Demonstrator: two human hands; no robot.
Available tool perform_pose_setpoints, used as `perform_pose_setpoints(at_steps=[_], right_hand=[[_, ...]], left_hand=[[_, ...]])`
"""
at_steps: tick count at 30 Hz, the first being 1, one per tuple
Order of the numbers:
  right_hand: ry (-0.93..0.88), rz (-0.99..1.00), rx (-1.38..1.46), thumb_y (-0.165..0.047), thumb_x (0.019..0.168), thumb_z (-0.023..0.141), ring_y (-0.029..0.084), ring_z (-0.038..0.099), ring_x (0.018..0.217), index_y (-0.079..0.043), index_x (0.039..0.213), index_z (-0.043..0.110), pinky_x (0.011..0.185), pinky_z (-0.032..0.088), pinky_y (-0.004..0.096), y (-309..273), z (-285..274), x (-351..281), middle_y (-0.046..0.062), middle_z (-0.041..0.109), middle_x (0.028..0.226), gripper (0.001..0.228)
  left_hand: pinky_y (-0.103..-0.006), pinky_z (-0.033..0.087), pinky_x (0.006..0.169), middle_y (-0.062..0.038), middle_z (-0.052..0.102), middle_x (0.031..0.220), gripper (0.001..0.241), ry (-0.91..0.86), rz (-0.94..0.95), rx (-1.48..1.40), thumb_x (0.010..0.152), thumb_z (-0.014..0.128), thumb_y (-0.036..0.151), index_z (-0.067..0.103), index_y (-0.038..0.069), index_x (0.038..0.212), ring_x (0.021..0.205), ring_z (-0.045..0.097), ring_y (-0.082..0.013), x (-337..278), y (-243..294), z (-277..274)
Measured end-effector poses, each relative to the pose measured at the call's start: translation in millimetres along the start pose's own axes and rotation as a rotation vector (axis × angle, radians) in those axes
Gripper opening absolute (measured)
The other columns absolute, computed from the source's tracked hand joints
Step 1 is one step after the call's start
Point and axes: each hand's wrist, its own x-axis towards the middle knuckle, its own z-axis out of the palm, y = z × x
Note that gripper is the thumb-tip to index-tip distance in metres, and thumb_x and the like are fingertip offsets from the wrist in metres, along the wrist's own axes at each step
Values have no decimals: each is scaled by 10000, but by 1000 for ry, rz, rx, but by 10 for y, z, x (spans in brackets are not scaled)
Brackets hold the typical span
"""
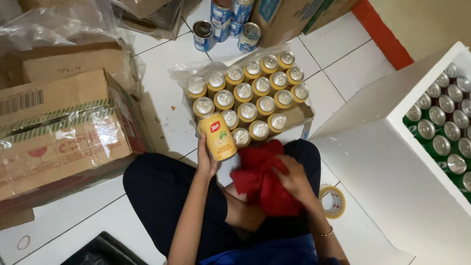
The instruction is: The person wipes yellow drink cans with a red cloth by hand and places them into a styrofoam cooler and onto a tray, then picks up a roll of tape.
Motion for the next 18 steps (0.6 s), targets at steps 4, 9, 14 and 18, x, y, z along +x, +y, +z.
perform_pose_setpoints(at_steps=[4, 9, 14, 18], right_hand=[[318, -215, 288, -123, 988, 697, 413, 691, 1305, -96, 1408, 736, 1114, 514, 554, -334, 150, 139, 208, 741, 1356, 422], [279, -543, -166, -178, 872, 772, 452, 372, 1616, -322, 1608, 647, 1328, 242, 649, -1325, 990, 461, 110, 501, 1685, 761], [267, -459, -191, -58, 741, 915, 510, 235, 1683, -314, 1681, 570, 1360, 169, 679, -1207, 1221, 720, 139, 398, 1786, 1034], [364, -131, 245, -171, 1069, 668, 422, 514, 1522, -155, 1576, 622, 1291, 379, 562, -1115, 1017, 910, 210, 568, 1599, 510]], left_hand=[[-617, 504, 1226, -269, 596, 1624, 933, 15, -17, 68, 1040, 558, 767, 491, 65, 1651, 1470, 613, -418, -19, -129, 79], [-543, 484, 1260, -223, 647, 1580, 917, -57, -196, 94, 1024, 576, 748, 558, 61, 1631, 1435, 642, -394, -256, -90, 249], [-432, 486, 1244, -154, 685, 1546, 726, -109, -168, 33, 1110, 528, 607, 632, 55, 1570, 1430, 642, -315, -17, -107, -12], [-390, 549, 1160, -122, 740, 1476, 689, -83, -232, 51, 1082, 588, 628, 695, 110, 1523, 1338, 699, -289, 50, -96, -12]])
